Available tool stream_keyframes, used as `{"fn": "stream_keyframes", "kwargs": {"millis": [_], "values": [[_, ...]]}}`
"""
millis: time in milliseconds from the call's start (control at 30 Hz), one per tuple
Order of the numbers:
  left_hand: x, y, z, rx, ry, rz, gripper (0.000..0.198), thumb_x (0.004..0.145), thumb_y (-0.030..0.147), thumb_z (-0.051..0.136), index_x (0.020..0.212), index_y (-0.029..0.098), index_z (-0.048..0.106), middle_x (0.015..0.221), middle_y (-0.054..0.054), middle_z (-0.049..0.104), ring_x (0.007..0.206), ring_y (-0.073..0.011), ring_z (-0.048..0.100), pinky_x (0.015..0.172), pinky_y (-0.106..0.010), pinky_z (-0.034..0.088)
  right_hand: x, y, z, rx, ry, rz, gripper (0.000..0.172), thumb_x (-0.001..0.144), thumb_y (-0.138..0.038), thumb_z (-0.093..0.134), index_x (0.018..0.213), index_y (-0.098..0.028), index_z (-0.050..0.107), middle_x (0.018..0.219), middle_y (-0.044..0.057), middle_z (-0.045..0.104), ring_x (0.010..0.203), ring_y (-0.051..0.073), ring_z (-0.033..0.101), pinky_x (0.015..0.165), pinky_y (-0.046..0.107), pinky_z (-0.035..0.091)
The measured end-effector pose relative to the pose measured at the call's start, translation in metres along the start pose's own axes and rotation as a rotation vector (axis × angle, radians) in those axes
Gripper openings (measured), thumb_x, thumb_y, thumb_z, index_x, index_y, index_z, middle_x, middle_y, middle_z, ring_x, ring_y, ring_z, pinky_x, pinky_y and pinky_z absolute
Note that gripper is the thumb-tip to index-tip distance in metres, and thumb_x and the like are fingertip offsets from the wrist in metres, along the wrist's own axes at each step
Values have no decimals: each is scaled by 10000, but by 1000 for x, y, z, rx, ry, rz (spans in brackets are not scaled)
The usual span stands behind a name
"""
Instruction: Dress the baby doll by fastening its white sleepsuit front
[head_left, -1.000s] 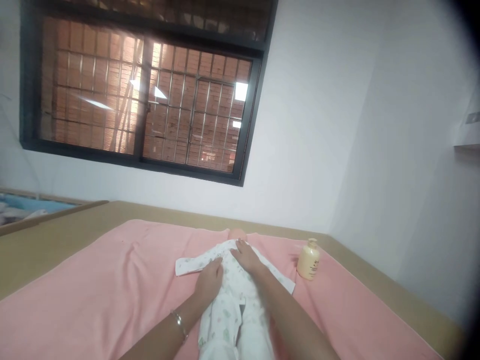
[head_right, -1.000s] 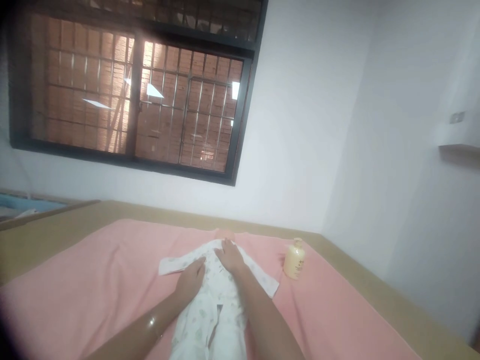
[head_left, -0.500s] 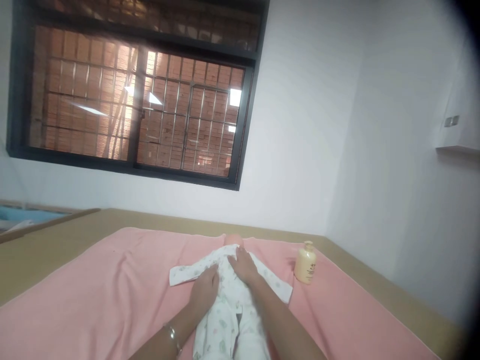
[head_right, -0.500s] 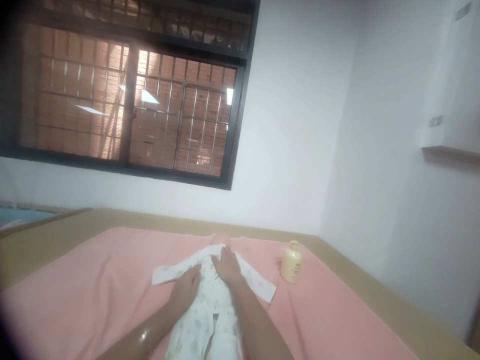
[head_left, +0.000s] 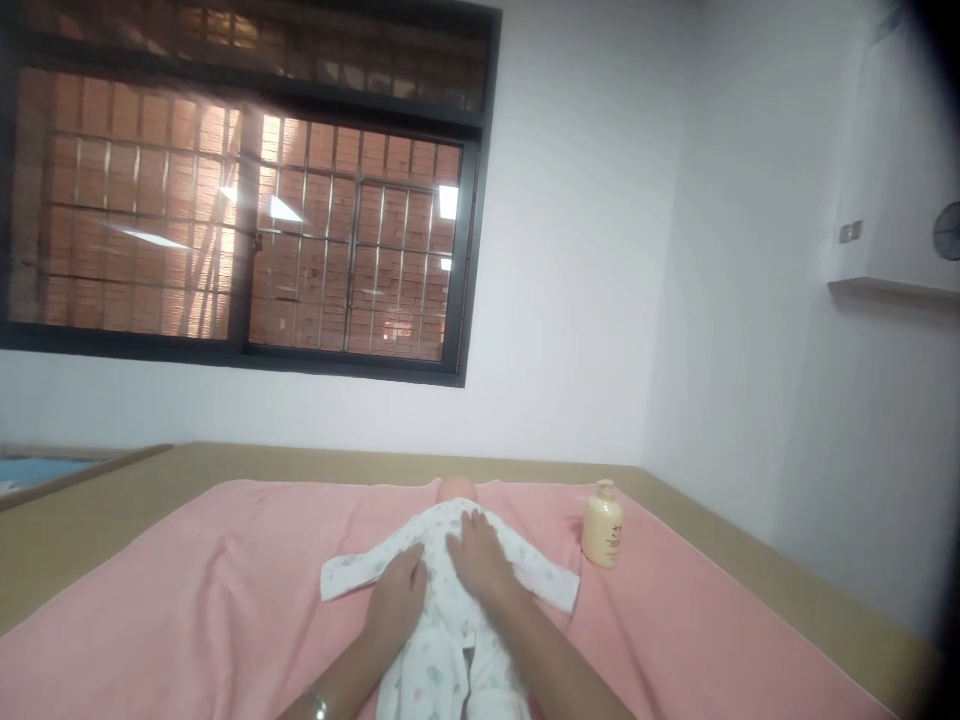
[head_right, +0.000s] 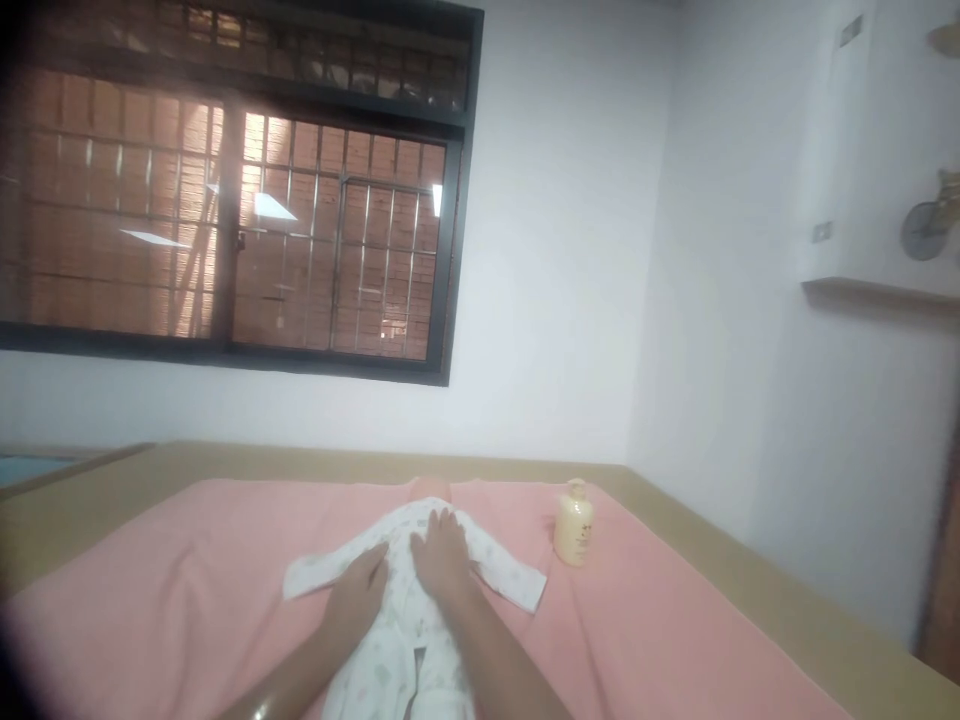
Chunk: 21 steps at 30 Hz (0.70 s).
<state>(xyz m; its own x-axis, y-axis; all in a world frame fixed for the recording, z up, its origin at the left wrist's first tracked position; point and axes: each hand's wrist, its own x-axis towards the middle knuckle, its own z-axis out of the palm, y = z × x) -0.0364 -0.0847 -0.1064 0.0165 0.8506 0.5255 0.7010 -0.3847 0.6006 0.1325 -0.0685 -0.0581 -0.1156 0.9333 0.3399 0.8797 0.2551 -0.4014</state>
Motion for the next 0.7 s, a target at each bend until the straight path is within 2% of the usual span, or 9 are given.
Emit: {"fn": "stream_keyframes", "kwargs": {"millis": [100,167,200,333,433,500,600,633,700], "values": [[8,5,0,39,-1,35,368,861,259,344,1088,158,616,1152,-99,634,1095,-232,552,984,-394,390,-14,-7,2,-9,-15,-296,542,941,-464,260,1411,-222,378,1525,62,213,1411,284,90,1126,466,60],[16,9,-2,66,3,37,329,853,248,342,1004,167,622,1057,-94,653,1010,-232,571,915,-374,413,-10,-9,-6,-18,-48,-440,473,959,-441,230,1360,-293,432,1510,12,263,1407,248,125,1122,476,47],[20,11,-3,84,6,35,310,850,242,342,963,171,622,1007,-89,658,970,-230,576,881,-363,418,-4,-8,-11,-19,-67,-446,455,961,-431,239,1347,-298,441,1498,12,291,1398,238,161,1118,482,61],[36,17,-11,197,-12,38,285,864,232,318,767,188,583,826,-60,646,836,-208,578,765,-311,407,20,-2,-19,2,-54,-166,479,941,-407,299,1317,-167,472,1414,127,414,1326,256,324,1082,455,202],[51,25,-13,328,-66,-22,313,884,242,287,745,191,562,810,-53,643,797,-184,585,714,-277,400,12,-3,-10,2,32,27,558,936,-402,286,1326,-36,444,1367,230,428,1290,322,365,1056,473,238],[63,32,-10,401,-92,-59,316,884,242,283,818,185,586,888,-71,650,863,-191,591,755,-285,402,-1,-4,-4,6,51,-45,532,932,-357,303,1358,-61,422,1424,200,370,1338,320,291,1084,454,194],[80,42,-1,432,-113,-106,337,879,308,319,968,161,609,1072,-136,623,1040,-263,555,870,-371,381,-12,0,-5,65,-11,-256,457,916,-294,351,1354,-211,454,1465,63,353,1377,243,227,1110,372,155],[86,45,3,432,-127,-135,369,879,343,325,1026,153,605,1131,-157,603,1088,-291,535,895,-407,370,-11,5,-8,90,-31,-228,440,916,-297,357,1334,-226,474,1452,52,376,1370,224,248,1105,351,165],[94,52,10,406,-197,-176,437,887,425,319,1092,163,602,1166,-152,605,1102,-295,541,918,-420,370,1,18,-16,119,-62,-18,436,929,-350,329,1282,-180,519,1397,103,446,1324,223,339,1079,344,217]]}}
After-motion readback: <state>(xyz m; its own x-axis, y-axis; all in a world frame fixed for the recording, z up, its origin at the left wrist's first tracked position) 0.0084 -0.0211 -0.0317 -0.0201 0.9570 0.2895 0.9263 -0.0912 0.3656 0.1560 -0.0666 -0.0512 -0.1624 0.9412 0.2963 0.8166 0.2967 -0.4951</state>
